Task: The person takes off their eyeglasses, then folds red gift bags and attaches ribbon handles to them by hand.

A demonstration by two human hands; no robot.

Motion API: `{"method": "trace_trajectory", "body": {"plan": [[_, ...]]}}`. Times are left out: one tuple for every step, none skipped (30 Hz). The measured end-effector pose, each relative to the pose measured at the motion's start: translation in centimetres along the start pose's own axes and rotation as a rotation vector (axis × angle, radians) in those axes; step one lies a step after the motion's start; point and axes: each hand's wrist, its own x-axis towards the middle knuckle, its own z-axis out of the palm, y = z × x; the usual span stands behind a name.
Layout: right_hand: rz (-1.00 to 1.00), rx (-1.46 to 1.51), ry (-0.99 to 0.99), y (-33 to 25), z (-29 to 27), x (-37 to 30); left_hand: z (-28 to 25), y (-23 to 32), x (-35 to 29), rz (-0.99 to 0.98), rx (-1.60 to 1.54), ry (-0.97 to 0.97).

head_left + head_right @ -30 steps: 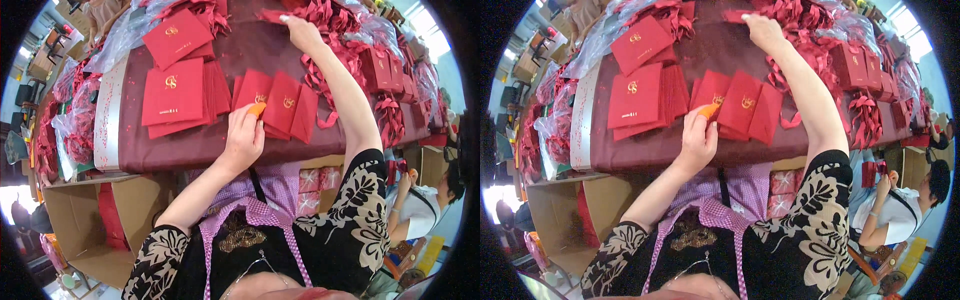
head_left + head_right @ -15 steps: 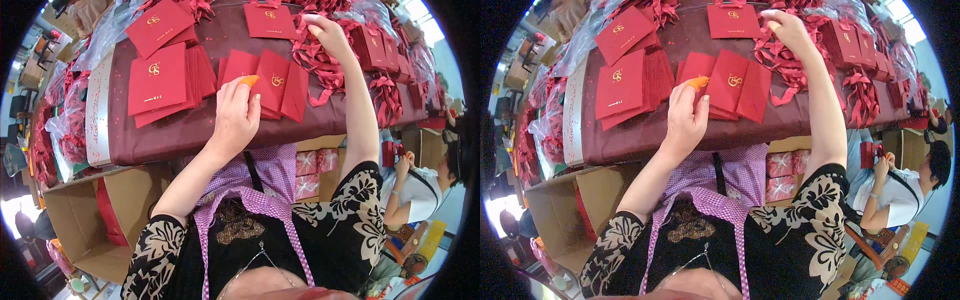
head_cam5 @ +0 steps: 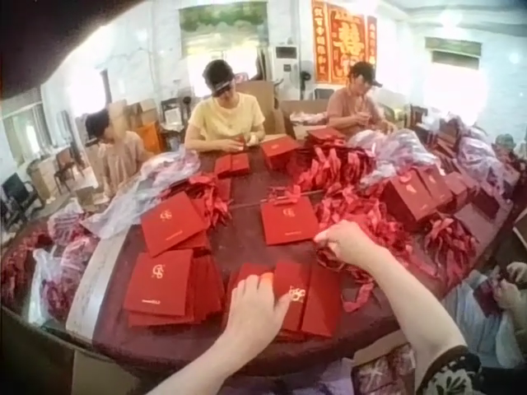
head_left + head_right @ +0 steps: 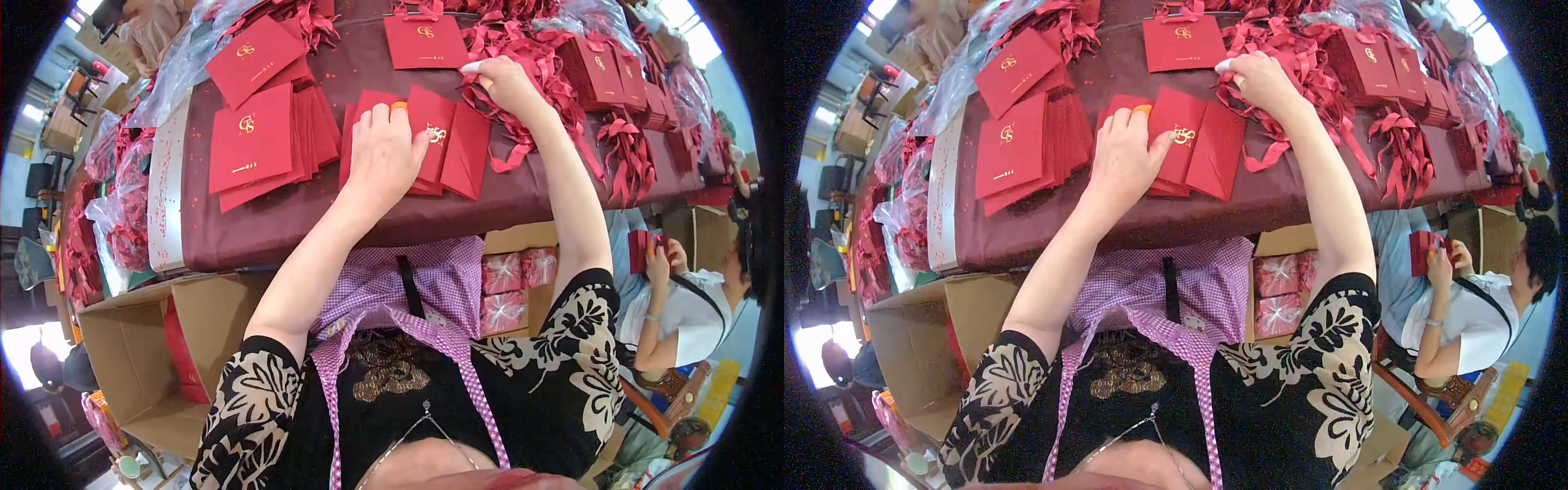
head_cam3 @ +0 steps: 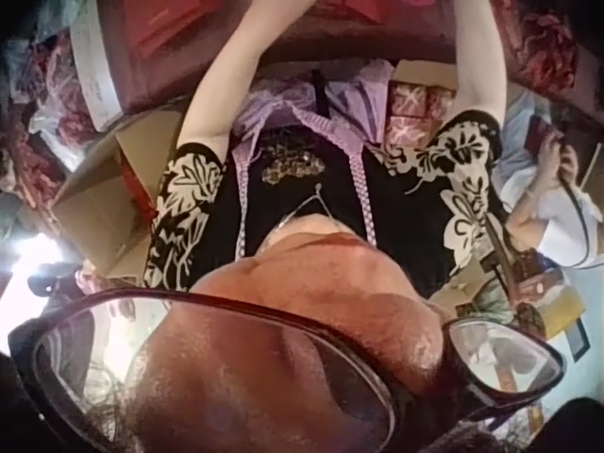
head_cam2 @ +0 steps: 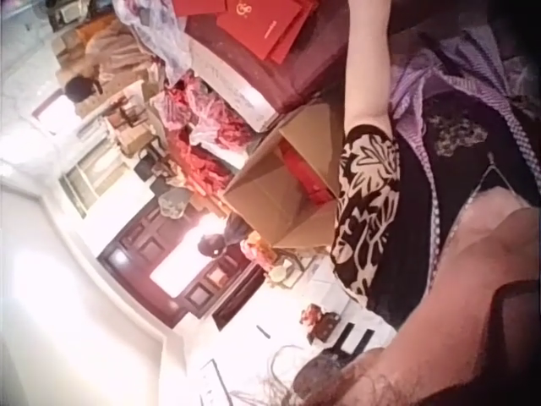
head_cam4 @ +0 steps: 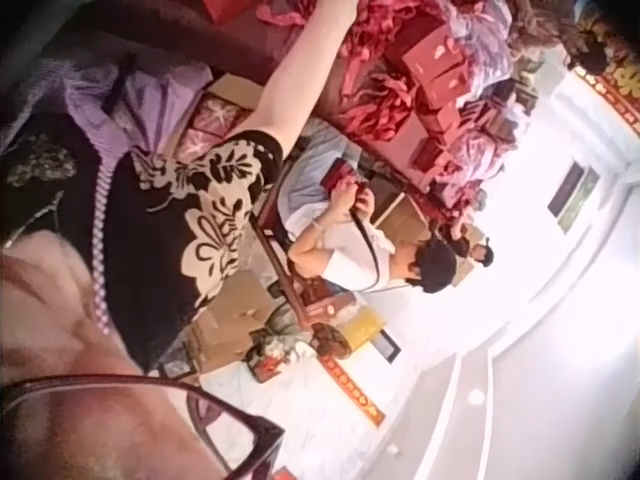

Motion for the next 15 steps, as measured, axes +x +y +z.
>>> {"method": "trace_trajectory", "body": {"plan": [[0.001,-0.161,-0.046,0.0,0.4,-0.2,0.0,-0.1,0.1,-0.017,0.023,-0.017],[-0.001,-0.313,-0.099,-0.3,0.9,-0.2,0.0,0.0,0.2,-0.022,0.031,-0.023],[0.029,-0.275,-0.164,-0.2,1.2,-0.2,-0.2,0.2,0.3,-0.062,0.027,-0.091],[0.029,-0.267,-0.167,-0.2,1.6,-0.4,-0.2,0.3,0.4,-0.102,0.022,-0.161],[0.032,-0.26,-0.151,-0.6,1.6,-0.6,-0.1,0.2,0.3,-0.104,0.023,-0.158],[0.036,-0.253,-0.136,-0.9,1.6,-0.7,0.1,0.0,0.2,-0.108,0.03,-0.151],[0.035,-0.253,-0.138,-1.0,1.5,-0.7,0.4,-0.2,0.0,-0.113,0.038,-0.145],[0.008,-0.231,-0.096,-0.7,1.2,-0.8,0.6,-0.3,0.0,-0.11,0.035,-0.143],[-0.018,-0.207,-0.055,-0.5,0.9,-0.9,0.8,-0.4,0.0,-0.128,0.026,-0.144],[-0.016,-0.208,-0.055,0.0,0.8,-1.1,0.9,-0.5,0.0,-0.147,0.018,-0.146],[0.034,0.018,-0.014,-0.1,0.3,-0.9,1.0,-0.6,0.1,-0.15,0.017,-0.145],[0.085,0.247,0.027,-0.3,0.2,-0.8,1.1,-0.7,0.1,-0.181,-0.022,-0.11],[0.074,0.348,0.121,-0.5,-0.2,-1.3,1.2,-0.8,0.2,-0.213,-0.061,-0.077],[0.233,0.565,0.145,0.0,-0.6,-1.6,1.3,-0.7,0.4,-0.211,-0.06,-0.08],[0.212,0.567,0.208,-0.7,-1.8,-1.6,1.4,-1.0,0.4,-0.224,-0.103,-0.069]]}}
